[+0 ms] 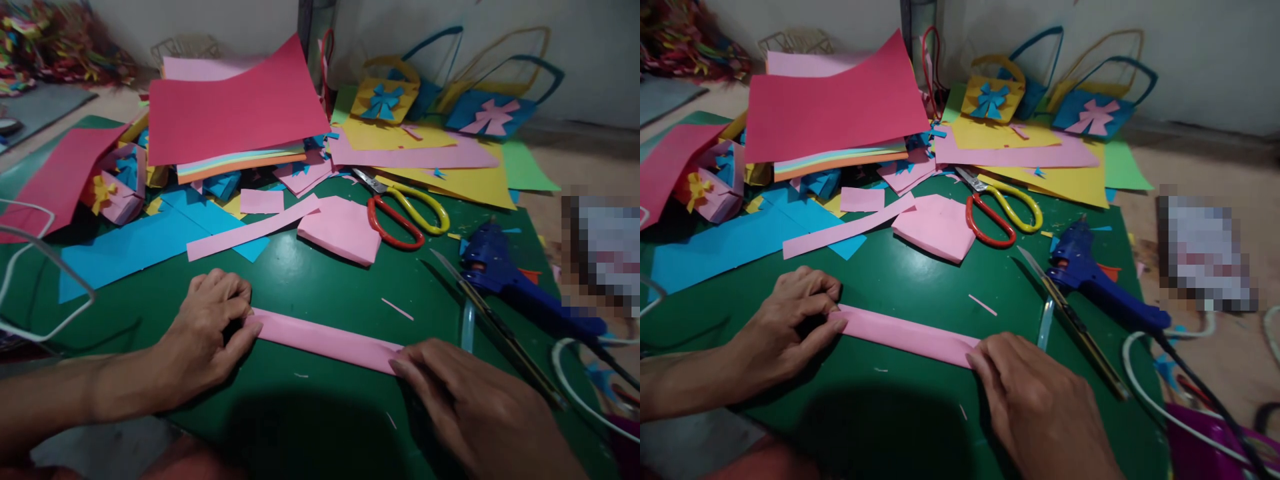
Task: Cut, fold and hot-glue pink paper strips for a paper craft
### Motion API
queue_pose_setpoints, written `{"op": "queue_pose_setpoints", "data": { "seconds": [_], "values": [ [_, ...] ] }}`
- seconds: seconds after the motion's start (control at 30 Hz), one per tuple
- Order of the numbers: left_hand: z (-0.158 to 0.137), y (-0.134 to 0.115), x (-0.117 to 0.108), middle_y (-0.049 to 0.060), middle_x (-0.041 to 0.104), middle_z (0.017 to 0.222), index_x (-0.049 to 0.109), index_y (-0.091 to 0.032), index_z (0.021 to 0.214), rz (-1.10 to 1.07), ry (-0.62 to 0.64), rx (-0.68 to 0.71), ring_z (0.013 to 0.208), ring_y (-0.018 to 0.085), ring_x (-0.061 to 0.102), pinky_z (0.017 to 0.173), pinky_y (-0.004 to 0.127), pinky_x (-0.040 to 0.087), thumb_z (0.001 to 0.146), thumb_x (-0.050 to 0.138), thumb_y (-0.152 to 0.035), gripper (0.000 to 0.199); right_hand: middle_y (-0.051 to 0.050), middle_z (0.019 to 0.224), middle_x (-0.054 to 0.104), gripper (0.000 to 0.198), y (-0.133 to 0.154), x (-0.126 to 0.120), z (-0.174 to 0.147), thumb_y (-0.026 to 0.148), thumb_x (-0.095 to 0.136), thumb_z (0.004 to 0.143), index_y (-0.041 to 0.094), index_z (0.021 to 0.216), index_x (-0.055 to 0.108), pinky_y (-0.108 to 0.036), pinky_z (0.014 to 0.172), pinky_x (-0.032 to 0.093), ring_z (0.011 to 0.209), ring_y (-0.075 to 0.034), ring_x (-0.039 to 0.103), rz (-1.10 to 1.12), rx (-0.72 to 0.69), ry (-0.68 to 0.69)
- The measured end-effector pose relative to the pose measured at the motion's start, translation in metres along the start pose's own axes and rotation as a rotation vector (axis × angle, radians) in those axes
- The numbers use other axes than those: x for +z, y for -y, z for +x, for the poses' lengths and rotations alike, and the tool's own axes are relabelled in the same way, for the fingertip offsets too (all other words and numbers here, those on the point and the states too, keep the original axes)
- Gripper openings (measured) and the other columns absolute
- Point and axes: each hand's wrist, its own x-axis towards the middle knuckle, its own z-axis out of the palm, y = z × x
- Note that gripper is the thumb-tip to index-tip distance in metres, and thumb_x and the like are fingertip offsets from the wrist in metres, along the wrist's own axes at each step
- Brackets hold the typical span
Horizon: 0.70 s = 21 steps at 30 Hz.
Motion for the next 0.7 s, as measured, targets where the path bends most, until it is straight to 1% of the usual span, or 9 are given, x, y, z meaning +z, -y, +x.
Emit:
{"op": "queue_pose_setpoints", "data": {
  "seconds": [0.13,0.33,0.53,0.7],
  "values": [
    [-0.0002,0.002,0.0014,0.003,0.051,0.078,0.05,-0.017,0.067,0.019,-0.016,-0.011,0.077,0.017,0.043,0.072,0.038,0.031,0.09,0.045,-0.026,0.025,-0.001,0.061,0.061,0.031,-0.0006,0.0015,-0.0015,0.03,0.038,0.094,0.022,0.069,0.055,-0.026,0.048,0.042,0.053,-0.015,0.061,-0.042,-0.003,-0.014],
    [-0.0006,0.0008,-0.0005,0.003,0.051,0.08,0.051,-0.017,0.071,-0.006,0.011,-0.025,0.078,0.017,0.043,0.074,0.038,0.032,0.091,0.042,-0.022,0.022,0.0,0.059,0.059,0.031,0.0003,0.0013,0.0,0.028,0.039,0.094,0.022,0.067,0.054,-0.026,0.047,0.04,0.051,-0.014,0.059,-0.047,-0.011,-0.036],
    [0.0004,0.0018,0.0005,0.003,0.052,0.079,0.049,-0.017,0.068,0.028,-0.003,-0.01,0.077,0.017,0.043,0.072,0.038,0.031,0.09,0.044,-0.024,0.024,-0.001,0.057,0.056,0.032,0.0001,0.0018,-0.002,0.028,0.038,0.094,0.022,0.067,0.054,-0.026,0.047,0.04,0.051,-0.015,0.058,-0.068,-0.034,-0.026],
    [0.0012,0.001,0.0016,0.003,0.052,0.076,0.049,-0.017,0.065,0.038,-0.028,-0.006,0.075,0.017,0.043,0.071,0.037,0.031,0.089,0.045,-0.022,0.024,-0.001,0.059,0.059,0.034,-0.0039,0.0041,-0.0038,0.029,0.035,0.094,0.022,0.07,0.058,-0.026,0.049,0.042,0.051,-0.014,0.058,-0.081,-0.04,-0.033]
  ]
}}
